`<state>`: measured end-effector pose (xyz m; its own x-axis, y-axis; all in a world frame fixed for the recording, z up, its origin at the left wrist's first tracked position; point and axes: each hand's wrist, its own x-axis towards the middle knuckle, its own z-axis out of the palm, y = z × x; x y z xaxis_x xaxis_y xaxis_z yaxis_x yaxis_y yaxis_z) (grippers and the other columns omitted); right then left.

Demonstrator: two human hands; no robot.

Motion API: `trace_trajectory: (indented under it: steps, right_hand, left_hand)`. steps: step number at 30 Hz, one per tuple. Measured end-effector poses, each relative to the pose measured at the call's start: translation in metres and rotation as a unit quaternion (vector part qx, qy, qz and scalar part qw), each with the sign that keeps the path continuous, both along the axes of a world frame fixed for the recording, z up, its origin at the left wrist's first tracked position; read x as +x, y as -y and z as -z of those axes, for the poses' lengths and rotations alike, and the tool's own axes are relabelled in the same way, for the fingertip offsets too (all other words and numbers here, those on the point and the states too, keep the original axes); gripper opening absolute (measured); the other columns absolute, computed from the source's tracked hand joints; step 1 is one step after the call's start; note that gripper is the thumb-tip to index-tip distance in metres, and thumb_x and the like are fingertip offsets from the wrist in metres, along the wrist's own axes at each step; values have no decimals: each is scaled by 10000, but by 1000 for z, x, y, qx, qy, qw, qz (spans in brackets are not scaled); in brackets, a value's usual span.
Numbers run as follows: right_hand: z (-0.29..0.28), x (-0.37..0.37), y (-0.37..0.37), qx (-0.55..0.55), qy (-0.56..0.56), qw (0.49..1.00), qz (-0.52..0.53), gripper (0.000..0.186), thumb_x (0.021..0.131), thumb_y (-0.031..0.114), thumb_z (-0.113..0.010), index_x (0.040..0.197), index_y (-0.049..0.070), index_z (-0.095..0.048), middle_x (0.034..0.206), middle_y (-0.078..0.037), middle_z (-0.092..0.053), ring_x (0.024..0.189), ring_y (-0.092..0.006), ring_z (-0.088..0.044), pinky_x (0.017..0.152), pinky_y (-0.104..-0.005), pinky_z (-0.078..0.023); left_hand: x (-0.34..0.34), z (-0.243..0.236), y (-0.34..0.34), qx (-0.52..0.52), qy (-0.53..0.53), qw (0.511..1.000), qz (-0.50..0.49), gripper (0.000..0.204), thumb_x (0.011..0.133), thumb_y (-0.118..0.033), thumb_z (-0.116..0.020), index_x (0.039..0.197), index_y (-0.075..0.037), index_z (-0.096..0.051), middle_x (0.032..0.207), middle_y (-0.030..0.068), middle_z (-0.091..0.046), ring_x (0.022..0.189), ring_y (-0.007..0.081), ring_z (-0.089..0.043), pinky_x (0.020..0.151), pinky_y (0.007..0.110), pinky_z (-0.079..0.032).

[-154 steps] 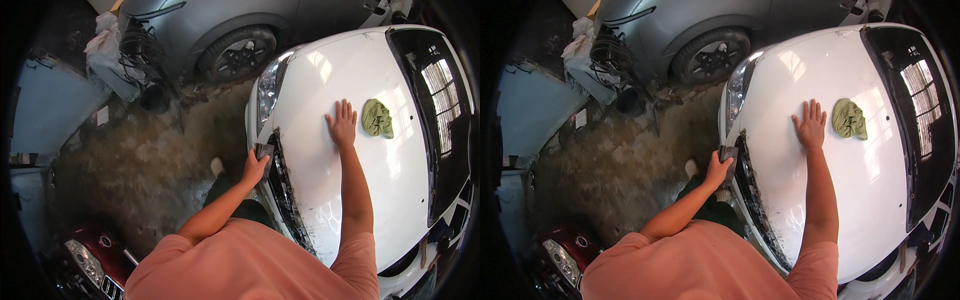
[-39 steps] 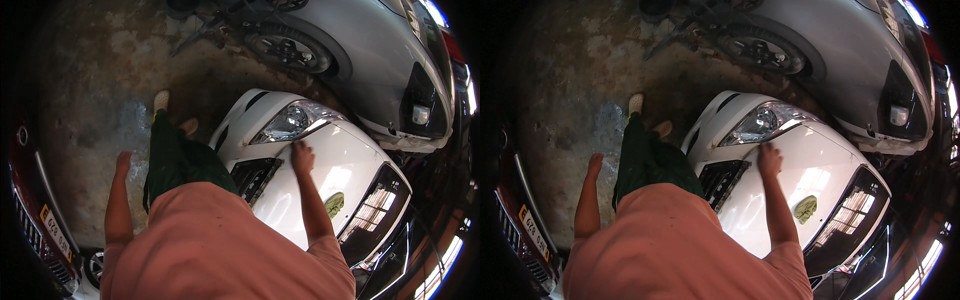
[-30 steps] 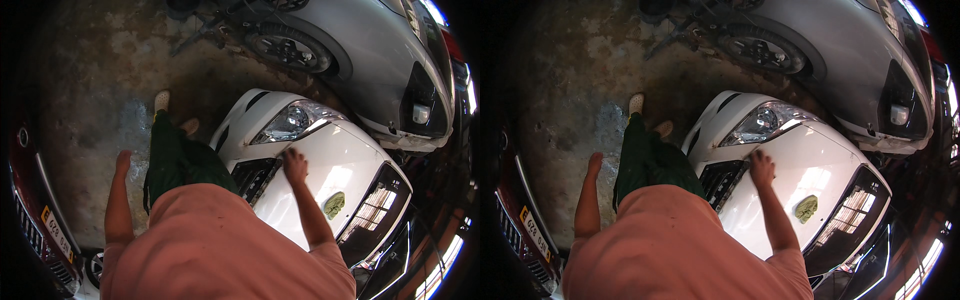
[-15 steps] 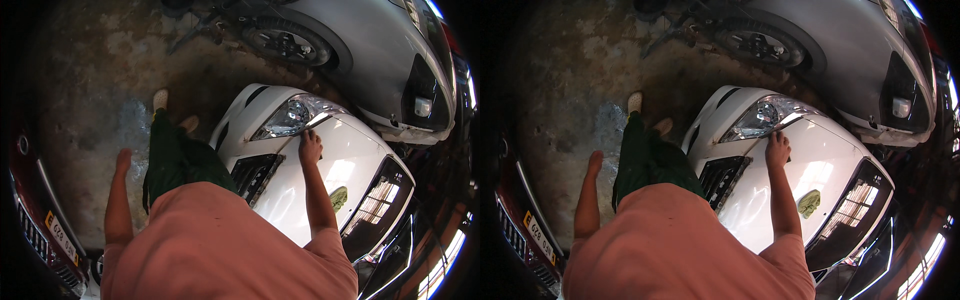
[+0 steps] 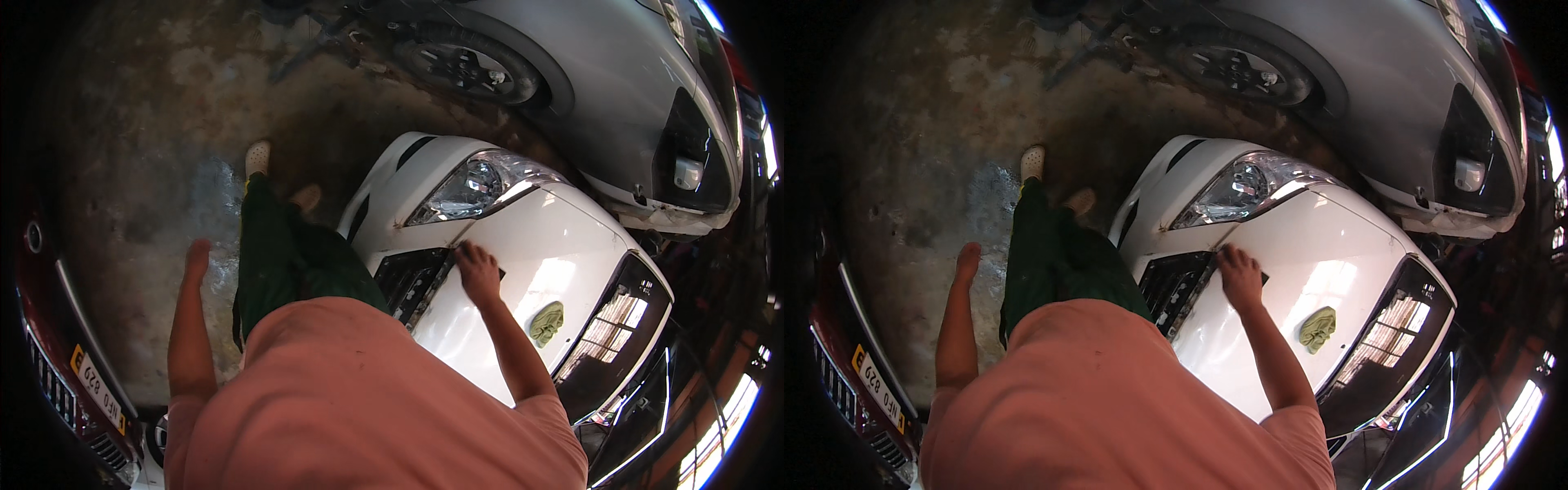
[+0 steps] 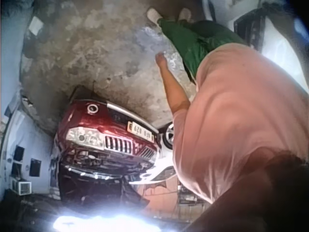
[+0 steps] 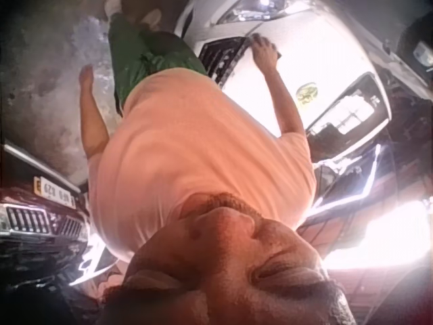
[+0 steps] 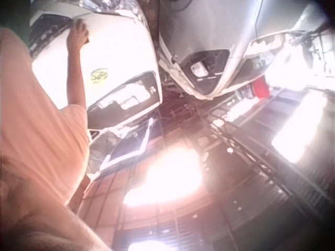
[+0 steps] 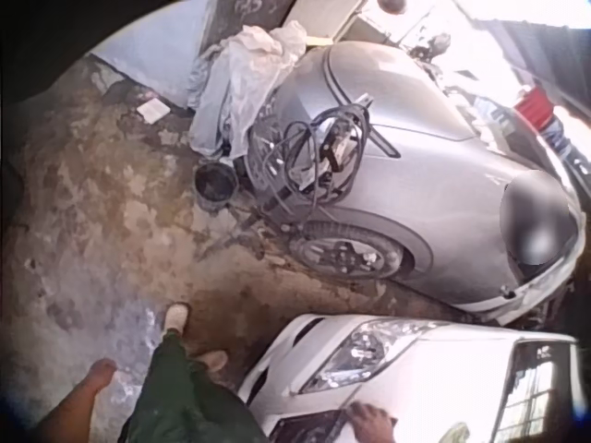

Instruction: The person sands the front hood and grille of a white car using a sanding block and water from a bucket. They periodically dip the block in the water, sand the surface with two hands, and wipe parts of the car with a green cloth.

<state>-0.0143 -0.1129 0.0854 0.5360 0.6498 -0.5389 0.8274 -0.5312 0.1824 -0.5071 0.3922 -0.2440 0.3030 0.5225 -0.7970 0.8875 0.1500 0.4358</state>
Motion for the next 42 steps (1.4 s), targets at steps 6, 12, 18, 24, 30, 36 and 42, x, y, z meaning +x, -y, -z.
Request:
trace_trajectory:
  steps: [6,12,18,24,30,36,42]
  right_hand:
    - [-8,59,-6,43,74,993,87,348,916,149,-607,1255,150,-683,1429,-103,-596,1275,-345,-581,1014,-527,-477]
    - [-11,4,8,37,-64,997,22,390,913,150,-625,1298,189,-677,1419,-105,-596,1286,-334,-572,1026,-515,-476]
    - [0,2,4,22,-6,998,52,369,916,133,-613,1272,192,-689,1423,-109,-587,1316,-319,-545,1047,-504,-459]
    - [-1,25,13,77,-6,996,49,348,933,143,-592,1263,181,-697,1437,-105,-597,1191,-320,-632,955,-504,-511]
    - [8,0,-14,45,-5,999,-31,348,904,139,-614,1240,176,-695,1407,-85,-609,1267,-314,-578,977,-505,-492]
    - [6,57,-2,26,90,994,63,356,939,144,-587,1277,182,-693,1415,-85,-612,1287,-317,-577,991,-521,-492]
    - [10,44,-6,18,-53,998,31,312,940,160,-601,1224,208,-721,1411,-67,-613,1262,-310,-591,987,-541,-492]
  left_hand:
    - [-4,17,5,-1,35,999,-38,369,1041,-302,-549,1239,-13,-664,1220,178,-695,1177,315,-643,1014,411,-469]
    - [15,23,5,-8,15,1000,4,363,1040,-304,-550,1229,-18,-670,1224,183,-691,1178,323,-642,1012,413,-470]
    - [11,21,3,-19,28,999,-21,362,1035,-306,-553,1224,-22,-672,1210,163,-697,1129,296,-654,981,405,-484]
    - [15,11,-5,5,39,999,21,373,1032,-306,-560,1239,-15,-669,1194,155,-709,1123,282,-658,963,404,-489]
    - [16,6,-15,4,2,1000,20,387,1036,-314,-559,1247,-8,-668,1222,164,-706,1156,290,-653,1001,401,-477]
    - [22,8,-6,-4,39,999,-23,401,1039,-319,-553,1257,-1,-662,1246,176,-694,1186,302,-639,1027,399,-462]
    - [-4,25,4,-34,37,998,-34,416,1041,-321,-546,1284,0,-651,1277,184,-677,1212,304,-622,1036,398,-455]
